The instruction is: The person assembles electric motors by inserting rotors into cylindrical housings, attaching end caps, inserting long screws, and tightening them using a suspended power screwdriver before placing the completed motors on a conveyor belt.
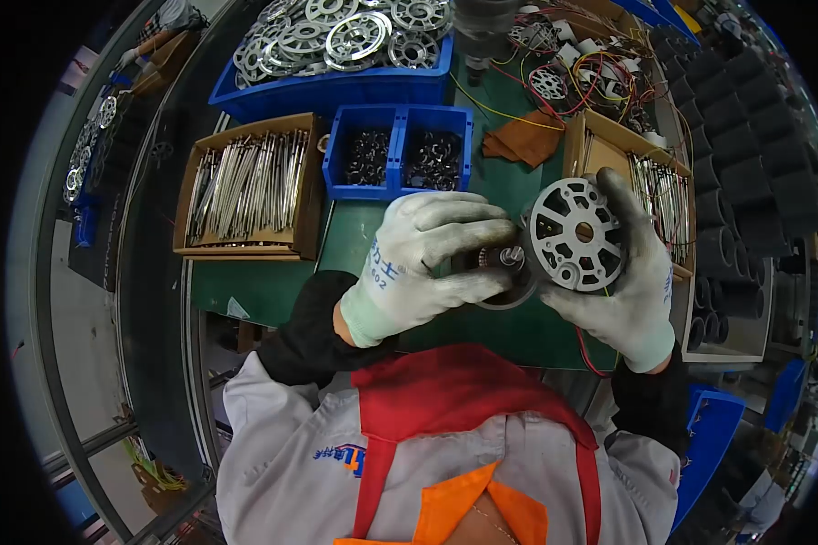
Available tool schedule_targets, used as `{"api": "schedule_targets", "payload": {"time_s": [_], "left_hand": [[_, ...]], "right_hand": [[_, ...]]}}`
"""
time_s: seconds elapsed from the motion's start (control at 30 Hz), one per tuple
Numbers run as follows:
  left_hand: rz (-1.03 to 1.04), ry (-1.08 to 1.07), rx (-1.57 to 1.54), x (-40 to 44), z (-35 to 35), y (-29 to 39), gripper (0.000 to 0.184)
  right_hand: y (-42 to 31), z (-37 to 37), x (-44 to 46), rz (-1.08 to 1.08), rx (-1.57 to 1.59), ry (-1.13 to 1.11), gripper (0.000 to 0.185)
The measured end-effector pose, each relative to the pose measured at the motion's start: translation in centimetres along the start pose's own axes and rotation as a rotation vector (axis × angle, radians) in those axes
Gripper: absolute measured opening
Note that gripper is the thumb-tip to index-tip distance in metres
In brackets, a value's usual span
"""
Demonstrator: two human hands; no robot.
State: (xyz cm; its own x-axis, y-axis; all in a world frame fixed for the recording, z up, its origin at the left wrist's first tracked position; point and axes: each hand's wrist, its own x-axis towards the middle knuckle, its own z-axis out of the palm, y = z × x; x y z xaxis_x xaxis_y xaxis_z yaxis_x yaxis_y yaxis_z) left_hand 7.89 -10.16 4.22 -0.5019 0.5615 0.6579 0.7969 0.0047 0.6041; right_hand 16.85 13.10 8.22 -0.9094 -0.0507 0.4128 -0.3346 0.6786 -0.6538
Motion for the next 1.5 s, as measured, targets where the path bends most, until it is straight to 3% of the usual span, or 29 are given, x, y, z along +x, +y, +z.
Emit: {"api": "schedule_targets", "payload": {"time_s": [0.27, 0.33, 0.37, 0.4, 0.47, 0.53, 0.6, 0.63, 0.67, 0.77, 0.9, 1.03, 1.13, 1.2, 1.27, 1.37, 1.4, 1.5], "left_hand": [[0.044, -0.08, 0.028, 1.3, -0.5, -0.3, 0.034], [0.007, -0.201, -0.101, 0.8, -0.5, -1.2, 0.057], [0.007, -0.198, -0.099, 0.8, -0.6, -1.1, 0.057], [-0.071, -0.122, -0.217, 0.8, -0.7, -0.6, 0.073], [-0.178, -0.04, -0.418, -0.4, -0.2, -1.3, 0.107], [-0.174, 0.097, -0.495, -0.8, 0.1, -1.1, 0.094], [-0.144, 0.103, -0.48, -1.1, 0.2, -1.3, 0.093], [-0.2, 0.14, -0.51, -1.5, 0.5, -0.8, 0.092], [-0.256, 0.176, -0.541, -1.7, 0.6, -0.6, 0.091], [-0.02, 0.037, -0.186, -1.3, 0.4, -2.0, 0.085], [0.016, 0.195, -0.443, -1.7, 3.6, -2.5, 0.077], [-0.023, 0.345, -0.672, -2.3, 6.2, -2.9, 0.049], [0.049, 0.213, -0.403, -1.8, 4.3, -3.2, 0.054], [-0.034, 0.113, -0.598, -1.9, 3.3, -2.3, 0.064], [-0.14, 0.073, -0.47, -3.8, -0.8, -3.8, 0.076], [-0.593, 0.181, 0.254, -3.6, -9.0, -6.7, 0.047], [-0.618, 0.131, 0.52, -4.4, -11.3, -9.3, 0.038], [-1.147, -0.427, 1.06, -5.8, -14.0, -13.8, 0.039]], "right_hand": [[-0.3, 0.0, -0.4, -0.034, -0.072, -0.004, 0.103], [-0.2, 0.1, -0.4, -0.041, 0.043, 0.008, 0.106], [-0.8, 0.0, -0.4, 0.095, 0.278, 0.041, 0.108], [-1.3, -0.1, -0.3, 0.232, 0.512, 0.067, 0.11], [-1.2, 0.6, 0.0, 0.098, 0.64, 0.018, 0.115], [-0.9, 1.7, 0.6, -0.074, 0.506, -0.103, 0.116], [-1.4, 1.8, 1.0, 0.0, 0.16, -0.262, 0.112], [-1.4, 2.0, 1.5, -0.116, -0.016, -0.289, 0.107], [-1.3, 2.4, 1.5, -0.116, -0.015, -0.293, 0.107], [-0.7, 3.5, 0.7, -0.136, 0.033, -0.205, 0.1], [-1.1, 4.0, 0.4, -0.08, 0.002, -0.134, 0.099], [-0.8, 3.9, 0.0, 0.022, 0.029, -0.208, 0.102], [-0.5, 4.7, -0.6, 0.003, 0.08, -0.153, 0.107], [-0.4, 4.9, -0.8, -0.038, 0.152, -0.159, 0.113], [0.1, 4.9, -1.2, -0.007, 0.206, -0.187, 0.113], [0.9, 4.9, -1.5, 0.018, 0.315, -0.216, 0.117], [1.1, 5.0, -1.6, 0.064, 0.392, -0.219, 0.12], [1.0, 5.2, -1.6, 0.054, 0.411, -0.204, 0.126]]}}
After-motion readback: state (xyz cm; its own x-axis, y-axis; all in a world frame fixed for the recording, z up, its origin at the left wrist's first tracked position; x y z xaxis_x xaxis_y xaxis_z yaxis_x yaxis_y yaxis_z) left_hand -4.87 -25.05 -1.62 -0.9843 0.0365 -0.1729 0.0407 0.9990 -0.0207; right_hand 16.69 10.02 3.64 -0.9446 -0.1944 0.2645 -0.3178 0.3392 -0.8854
